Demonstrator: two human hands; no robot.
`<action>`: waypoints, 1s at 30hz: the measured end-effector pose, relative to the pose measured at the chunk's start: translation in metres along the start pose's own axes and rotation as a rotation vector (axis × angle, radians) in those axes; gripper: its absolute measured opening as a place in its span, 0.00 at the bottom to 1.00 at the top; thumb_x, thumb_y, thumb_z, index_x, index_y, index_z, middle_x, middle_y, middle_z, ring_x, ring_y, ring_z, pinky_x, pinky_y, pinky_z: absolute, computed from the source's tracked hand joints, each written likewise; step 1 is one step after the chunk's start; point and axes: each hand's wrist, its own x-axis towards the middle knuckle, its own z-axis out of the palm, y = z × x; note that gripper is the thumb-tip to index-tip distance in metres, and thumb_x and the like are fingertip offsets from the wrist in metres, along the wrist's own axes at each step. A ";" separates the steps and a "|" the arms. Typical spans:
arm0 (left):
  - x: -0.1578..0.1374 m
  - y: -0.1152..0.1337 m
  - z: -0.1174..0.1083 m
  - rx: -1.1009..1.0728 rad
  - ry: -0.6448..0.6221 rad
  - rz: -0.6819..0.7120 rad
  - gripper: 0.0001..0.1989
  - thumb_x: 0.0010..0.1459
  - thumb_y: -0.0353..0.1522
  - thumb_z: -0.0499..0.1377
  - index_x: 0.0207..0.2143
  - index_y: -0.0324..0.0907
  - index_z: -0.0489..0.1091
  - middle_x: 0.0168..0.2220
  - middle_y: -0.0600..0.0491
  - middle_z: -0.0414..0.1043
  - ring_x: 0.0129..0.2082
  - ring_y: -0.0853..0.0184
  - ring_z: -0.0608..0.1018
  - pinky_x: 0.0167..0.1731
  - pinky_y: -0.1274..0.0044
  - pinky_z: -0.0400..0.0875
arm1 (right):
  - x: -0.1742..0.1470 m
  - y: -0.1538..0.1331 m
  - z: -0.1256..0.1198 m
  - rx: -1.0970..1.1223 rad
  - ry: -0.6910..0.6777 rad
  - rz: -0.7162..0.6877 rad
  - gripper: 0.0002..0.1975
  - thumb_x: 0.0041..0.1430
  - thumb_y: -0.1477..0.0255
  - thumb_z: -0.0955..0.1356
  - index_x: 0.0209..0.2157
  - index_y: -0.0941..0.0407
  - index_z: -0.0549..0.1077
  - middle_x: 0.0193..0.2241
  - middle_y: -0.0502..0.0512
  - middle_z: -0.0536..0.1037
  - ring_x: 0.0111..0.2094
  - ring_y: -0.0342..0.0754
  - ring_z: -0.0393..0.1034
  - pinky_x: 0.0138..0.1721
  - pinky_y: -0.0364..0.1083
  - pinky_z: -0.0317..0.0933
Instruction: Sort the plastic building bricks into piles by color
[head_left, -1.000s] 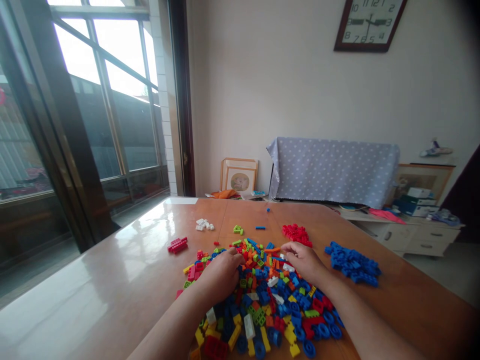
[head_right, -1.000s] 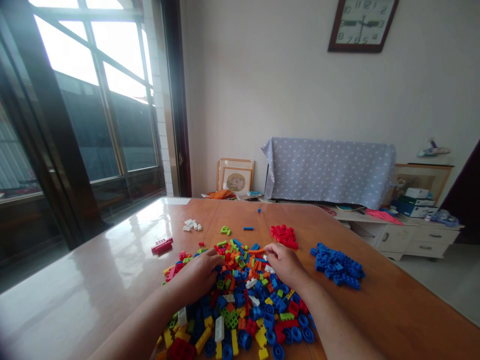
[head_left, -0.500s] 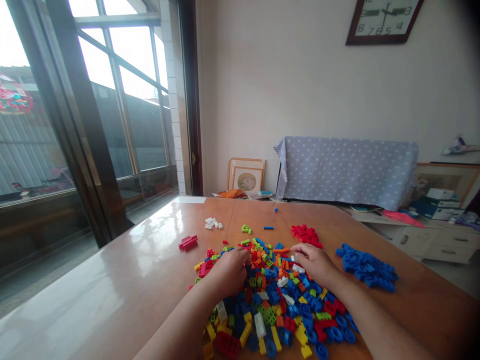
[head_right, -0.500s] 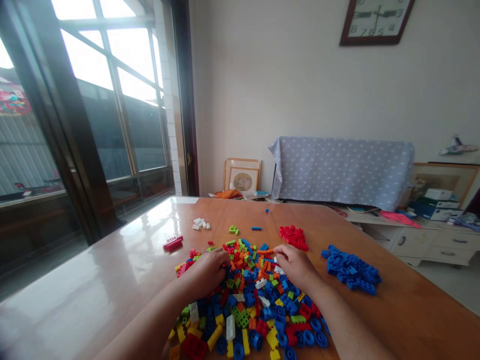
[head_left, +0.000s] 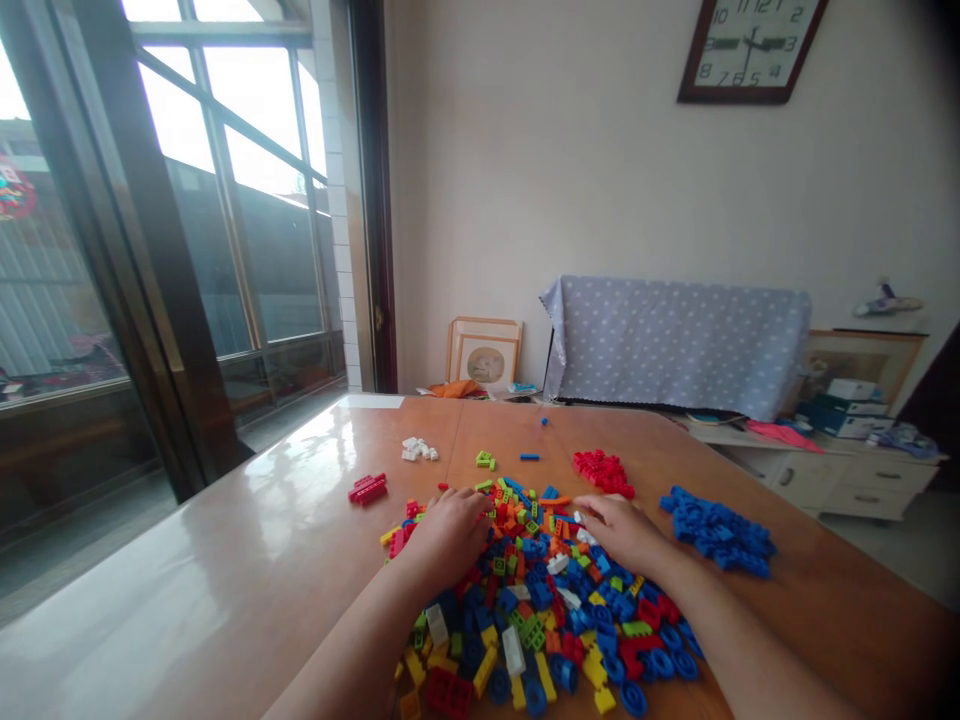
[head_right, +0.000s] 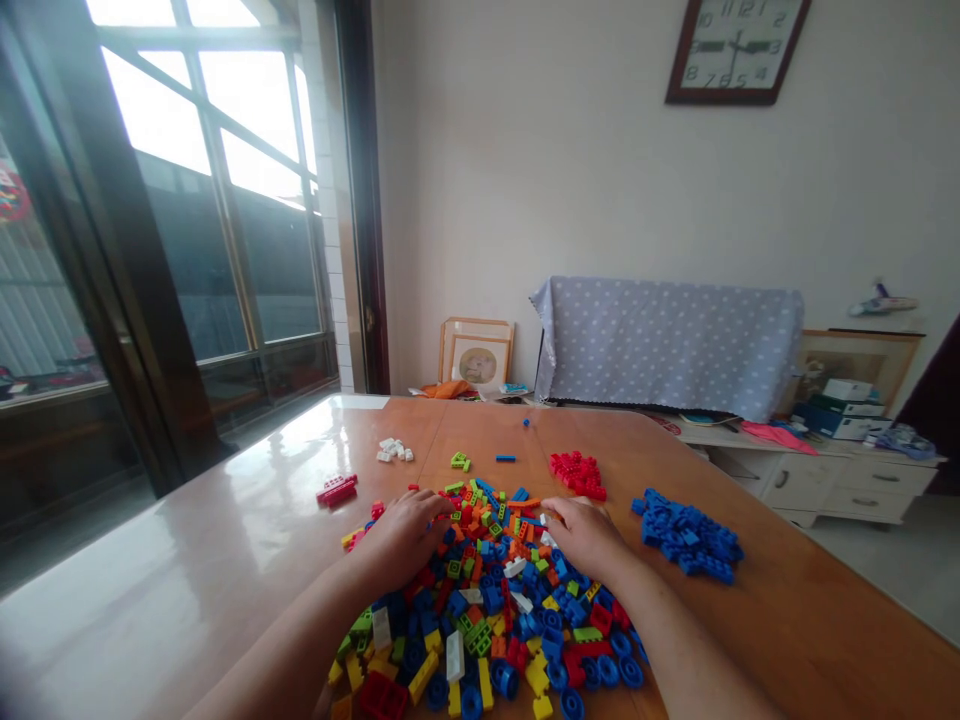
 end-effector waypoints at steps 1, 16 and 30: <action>0.000 0.000 -0.001 0.006 0.010 -0.005 0.12 0.68 0.35 0.51 0.43 0.46 0.75 0.42 0.49 0.77 0.44 0.59 0.77 0.41 0.73 0.64 | 0.000 -0.001 0.000 -0.027 -0.017 -0.014 0.19 0.63 0.63 0.65 0.50 0.51 0.81 0.46 0.58 0.84 0.51 0.55 0.75 0.53 0.48 0.63; -0.008 0.001 -0.009 -0.010 -0.014 0.005 0.10 0.65 0.36 0.55 0.38 0.46 0.75 0.40 0.49 0.79 0.40 0.60 0.78 0.39 0.74 0.65 | 0.004 -0.017 -0.001 0.120 0.043 -0.111 0.19 0.66 0.57 0.62 0.41 0.54 0.79 0.38 0.57 0.82 0.41 0.54 0.75 0.44 0.49 0.65; -0.008 -0.007 -0.001 -0.428 0.065 -0.053 0.11 0.62 0.36 0.58 0.44 0.45 0.75 0.38 0.52 0.80 0.36 0.63 0.78 0.34 0.78 0.66 | 0.010 -0.135 0.004 0.998 -0.295 0.141 0.18 0.59 0.54 0.70 0.42 0.53 0.74 0.39 0.54 0.81 0.43 0.52 0.77 0.45 0.49 0.71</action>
